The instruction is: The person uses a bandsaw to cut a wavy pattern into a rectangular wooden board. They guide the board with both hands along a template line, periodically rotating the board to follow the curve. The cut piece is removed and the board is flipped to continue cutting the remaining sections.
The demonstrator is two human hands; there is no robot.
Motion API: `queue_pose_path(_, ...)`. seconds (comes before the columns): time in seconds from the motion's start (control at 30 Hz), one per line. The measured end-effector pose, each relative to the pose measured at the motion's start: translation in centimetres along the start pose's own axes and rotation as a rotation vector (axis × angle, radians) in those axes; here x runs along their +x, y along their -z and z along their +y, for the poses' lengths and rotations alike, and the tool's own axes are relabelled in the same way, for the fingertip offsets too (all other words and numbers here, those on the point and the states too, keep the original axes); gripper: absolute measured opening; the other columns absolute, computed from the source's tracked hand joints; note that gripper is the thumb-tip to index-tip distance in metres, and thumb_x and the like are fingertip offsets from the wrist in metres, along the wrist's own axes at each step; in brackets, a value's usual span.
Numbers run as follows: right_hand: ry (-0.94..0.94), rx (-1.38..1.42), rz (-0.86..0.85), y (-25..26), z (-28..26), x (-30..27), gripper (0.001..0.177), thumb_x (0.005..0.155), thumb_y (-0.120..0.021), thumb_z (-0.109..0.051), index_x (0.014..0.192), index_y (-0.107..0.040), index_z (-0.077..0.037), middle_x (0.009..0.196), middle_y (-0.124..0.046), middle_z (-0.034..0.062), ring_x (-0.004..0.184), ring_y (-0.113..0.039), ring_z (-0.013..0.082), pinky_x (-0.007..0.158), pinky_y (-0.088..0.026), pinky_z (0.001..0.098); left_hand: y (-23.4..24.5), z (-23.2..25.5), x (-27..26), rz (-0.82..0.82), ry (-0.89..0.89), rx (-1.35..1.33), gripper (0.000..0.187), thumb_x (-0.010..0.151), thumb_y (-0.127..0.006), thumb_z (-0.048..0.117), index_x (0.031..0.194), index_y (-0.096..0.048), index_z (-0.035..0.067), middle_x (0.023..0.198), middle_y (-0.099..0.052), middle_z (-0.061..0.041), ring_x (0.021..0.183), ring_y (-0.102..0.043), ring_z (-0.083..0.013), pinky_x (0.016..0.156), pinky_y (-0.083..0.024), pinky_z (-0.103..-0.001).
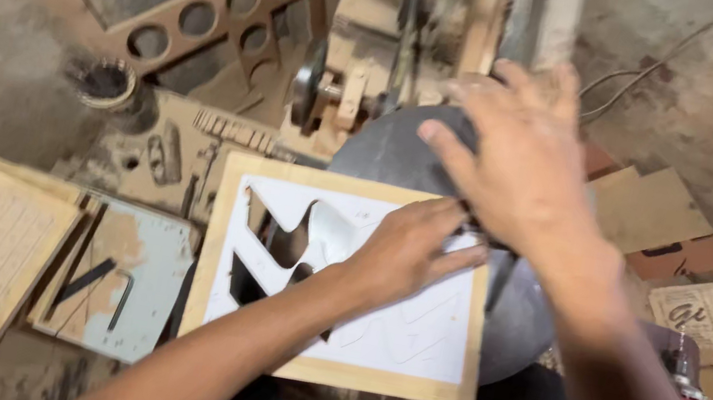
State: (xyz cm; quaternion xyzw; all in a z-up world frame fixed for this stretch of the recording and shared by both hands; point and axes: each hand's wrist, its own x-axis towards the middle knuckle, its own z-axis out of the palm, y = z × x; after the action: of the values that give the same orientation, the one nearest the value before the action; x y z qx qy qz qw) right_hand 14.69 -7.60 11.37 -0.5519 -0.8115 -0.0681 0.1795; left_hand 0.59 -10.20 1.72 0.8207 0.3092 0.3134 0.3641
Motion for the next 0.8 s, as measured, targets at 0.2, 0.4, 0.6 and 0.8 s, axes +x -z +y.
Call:
queue_pose_path(0.2,-0.07,0.046,-0.046,0.6,-0.6,-0.8,0.044,0.103,-0.062,-0.04,0.131,-0.067,-0.006,0.134,-0.067,0.014,0.142,-0.045,0.0373,0.123,-0.011,0.0612,-1.4,-2.9,-0.4,0.154,-0.337,0.07,0.026,0.1,-0.068,0.024,0.113,-0.065,0.002,0.115,-0.071,-0.017,0.105,-0.07,-0.0339,0.09,-0.057,-0.041)
queue_pose_path(0.4,-0.145,0.218,0.175,1.2,-0.7,-1.0,0.033,0.104,-0.062,-0.037,0.118,-0.072,-0.009,0.127,-0.072,0.0111,0.137,-0.054,0.0292,0.124,-0.017,0.0586,-0.8,-2.5,1.4,0.021,-0.364,0.227,0.031,0.096,-0.069,0.028,0.104,-0.069,-0.001,0.096,-0.071,-0.017,0.093,-0.069,-0.0345,0.083,-0.057,-0.044)
queue_pose_path(0.6,-0.241,0.934,0.906,-1.6,-6.8,-7.3,0.046,0.114,-0.045,-0.042,0.13,-0.055,-0.001,0.136,-0.054,0.0218,0.132,-0.054,0.0267,0.116,-0.042,0.0388,3.0,-0.6,0.9,-0.191,-0.163,0.042,0.042,0.094,-0.072,0.041,0.115,-0.071,0.004,0.109,-0.074,-0.017,0.101,-0.071,-0.0319,0.088,-0.056,-0.04)
queue_pose_path(0.8,-0.016,0.439,0.954,2.1,-6.5,-4.6,0.019,0.122,-0.054,-0.018,0.127,-0.06,-0.001,0.128,-0.067,0.0203,0.125,-0.062,0.0288,0.117,-0.043,0.0443,9.8,-2.3,-6.6,0.194,0.08,-0.109,0.041,0.103,-0.061,0.021,0.142,-0.061,0.009,0.137,-0.07,-0.011,0.126,-0.068,-0.0235,0.111,-0.054,-0.038)
